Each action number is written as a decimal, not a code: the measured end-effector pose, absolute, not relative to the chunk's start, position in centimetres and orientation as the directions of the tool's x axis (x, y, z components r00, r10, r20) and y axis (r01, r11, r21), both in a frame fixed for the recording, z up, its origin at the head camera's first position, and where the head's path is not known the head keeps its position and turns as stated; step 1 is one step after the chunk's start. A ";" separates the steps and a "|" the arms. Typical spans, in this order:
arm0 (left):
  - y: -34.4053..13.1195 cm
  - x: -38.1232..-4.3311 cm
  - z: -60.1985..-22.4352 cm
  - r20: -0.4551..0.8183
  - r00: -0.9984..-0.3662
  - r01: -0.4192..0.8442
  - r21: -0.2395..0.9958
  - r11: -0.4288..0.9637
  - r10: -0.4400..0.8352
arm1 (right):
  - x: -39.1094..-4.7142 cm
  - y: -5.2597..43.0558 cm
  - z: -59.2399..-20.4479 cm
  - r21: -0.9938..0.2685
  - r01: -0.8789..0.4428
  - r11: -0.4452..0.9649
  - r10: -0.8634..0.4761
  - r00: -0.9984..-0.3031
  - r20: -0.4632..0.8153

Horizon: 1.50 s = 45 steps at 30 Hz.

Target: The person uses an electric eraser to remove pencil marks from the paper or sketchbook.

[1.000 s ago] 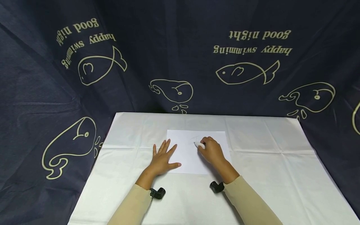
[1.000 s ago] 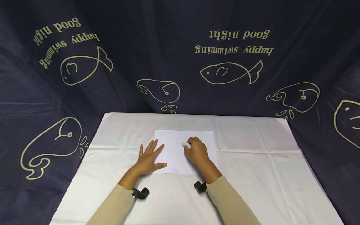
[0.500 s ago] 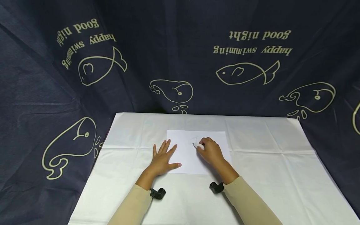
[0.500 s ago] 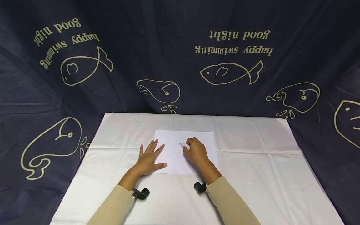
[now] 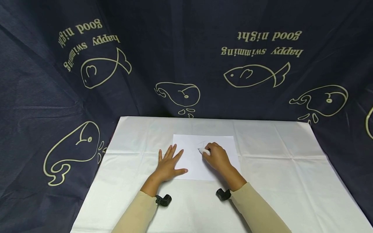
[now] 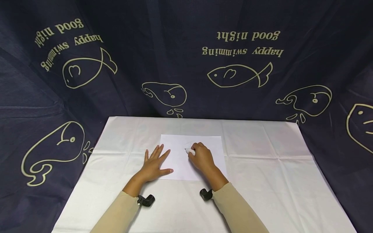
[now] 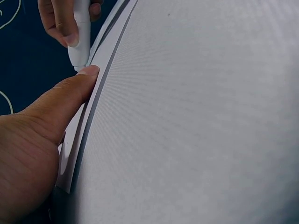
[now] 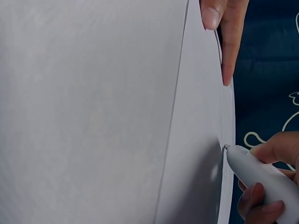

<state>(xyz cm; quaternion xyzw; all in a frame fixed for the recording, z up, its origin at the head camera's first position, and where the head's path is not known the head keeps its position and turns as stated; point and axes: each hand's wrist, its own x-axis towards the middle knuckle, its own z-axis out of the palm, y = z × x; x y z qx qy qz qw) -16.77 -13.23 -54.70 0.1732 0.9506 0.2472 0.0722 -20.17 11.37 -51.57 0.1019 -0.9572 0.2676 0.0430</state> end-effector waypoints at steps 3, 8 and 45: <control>-13.2 -16.8 -54.7 -0.055 -0.930 0.293 0.488 0.822 0.364 | -20.1 11.3 -51.6 -0.500 -0.220 0.837 -0.167 -0.975 0.149; -13.3 -16.8 -54.8 -0.054 -0.930 0.293 0.486 0.823 0.363 | -20.1 11.1 -51.6 -0.507 -0.215 0.835 -0.157 -0.975 0.156; -13.3 -16.8 -54.7 -0.050 -0.929 0.298 0.486 0.822 0.367 | -20.2 11.4 -51.5 -0.505 -0.207 0.838 -0.164 -0.978 0.129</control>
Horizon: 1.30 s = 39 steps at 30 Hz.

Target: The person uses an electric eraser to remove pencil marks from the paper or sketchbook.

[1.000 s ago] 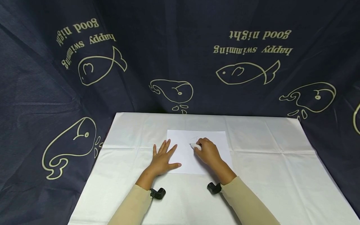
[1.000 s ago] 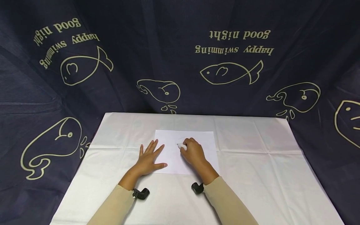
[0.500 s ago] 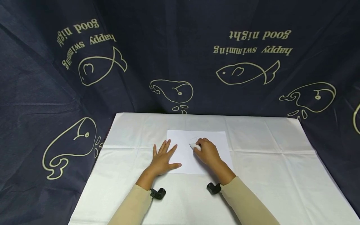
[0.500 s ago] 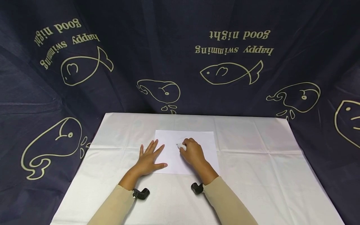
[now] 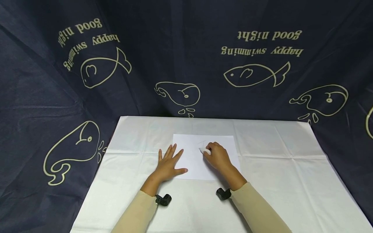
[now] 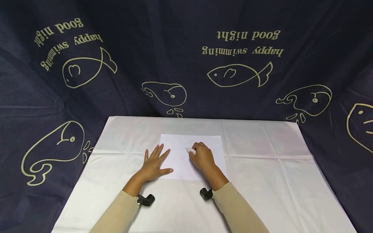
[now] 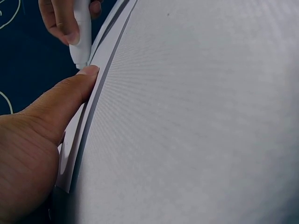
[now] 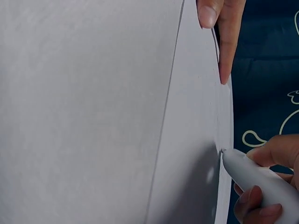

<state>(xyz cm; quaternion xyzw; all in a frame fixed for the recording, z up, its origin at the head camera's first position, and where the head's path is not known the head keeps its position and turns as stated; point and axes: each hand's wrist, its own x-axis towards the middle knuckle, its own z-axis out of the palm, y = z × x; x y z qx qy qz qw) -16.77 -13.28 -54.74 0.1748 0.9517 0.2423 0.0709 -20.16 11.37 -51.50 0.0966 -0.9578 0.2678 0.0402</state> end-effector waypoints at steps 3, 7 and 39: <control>-13.3 -16.8 -54.7 -0.049 -0.929 0.299 0.484 0.822 0.367 | -20.2 11.2 -51.5 -0.510 -0.218 0.832 -0.177 -0.976 0.129; -13.2 -16.8 -54.7 -0.049 -0.928 0.302 0.485 0.821 0.370 | -20.2 11.2 -51.4 -0.515 -0.190 0.836 -0.144 -0.981 0.128; -13.3 -16.8 -54.9 -0.048 -0.929 0.298 0.488 0.820 0.367 | -20.2 10.4 -51.7 -0.491 -0.206 0.846 -0.158 -0.978 0.137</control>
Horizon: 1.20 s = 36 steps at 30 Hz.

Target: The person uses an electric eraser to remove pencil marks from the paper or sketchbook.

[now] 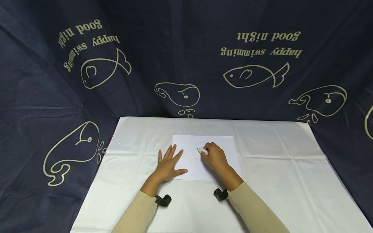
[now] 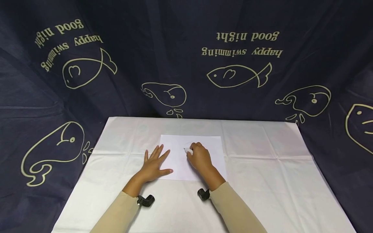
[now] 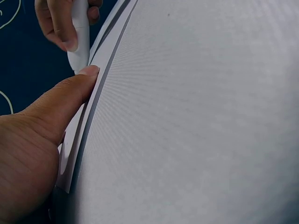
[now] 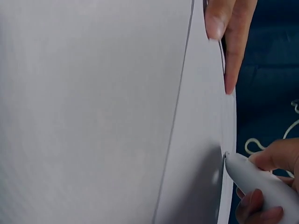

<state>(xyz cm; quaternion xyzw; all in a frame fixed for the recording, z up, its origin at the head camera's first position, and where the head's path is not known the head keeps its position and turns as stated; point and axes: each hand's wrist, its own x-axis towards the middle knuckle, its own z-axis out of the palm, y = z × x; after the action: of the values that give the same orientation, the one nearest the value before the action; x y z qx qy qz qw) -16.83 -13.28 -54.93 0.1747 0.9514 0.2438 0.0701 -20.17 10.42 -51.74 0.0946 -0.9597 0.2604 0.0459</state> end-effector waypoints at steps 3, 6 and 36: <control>-13.3 -16.9 -54.9 -0.048 -0.929 0.298 0.492 0.818 0.366 | -20.2 10.8 -51.7 -0.486 -0.190 0.853 -0.133 -0.980 0.149; -13.3 -16.9 -54.9 -0.045 -0.929 0.298 0.496 0.816 0.366 | -20.1 11.0 -51.7 -0.495 -0.201 0.846 -0.151 -0.979 0.139; -13.4 -16.8 -55.0 -0.048 -0.926 0.304 0.490 0.817 0.373 | -20.2 11.4 -51.5 -0.487 -0.214 0.847 -0.159 -0.975 0.153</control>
<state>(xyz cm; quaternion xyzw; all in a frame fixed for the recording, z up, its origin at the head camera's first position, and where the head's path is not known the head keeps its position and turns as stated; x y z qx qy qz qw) -16.77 -13.43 -54.99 0.1781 0.9505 0.2445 0.0709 -20.21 11.39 -51.51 0.0974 -0.9594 0.2592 0.0532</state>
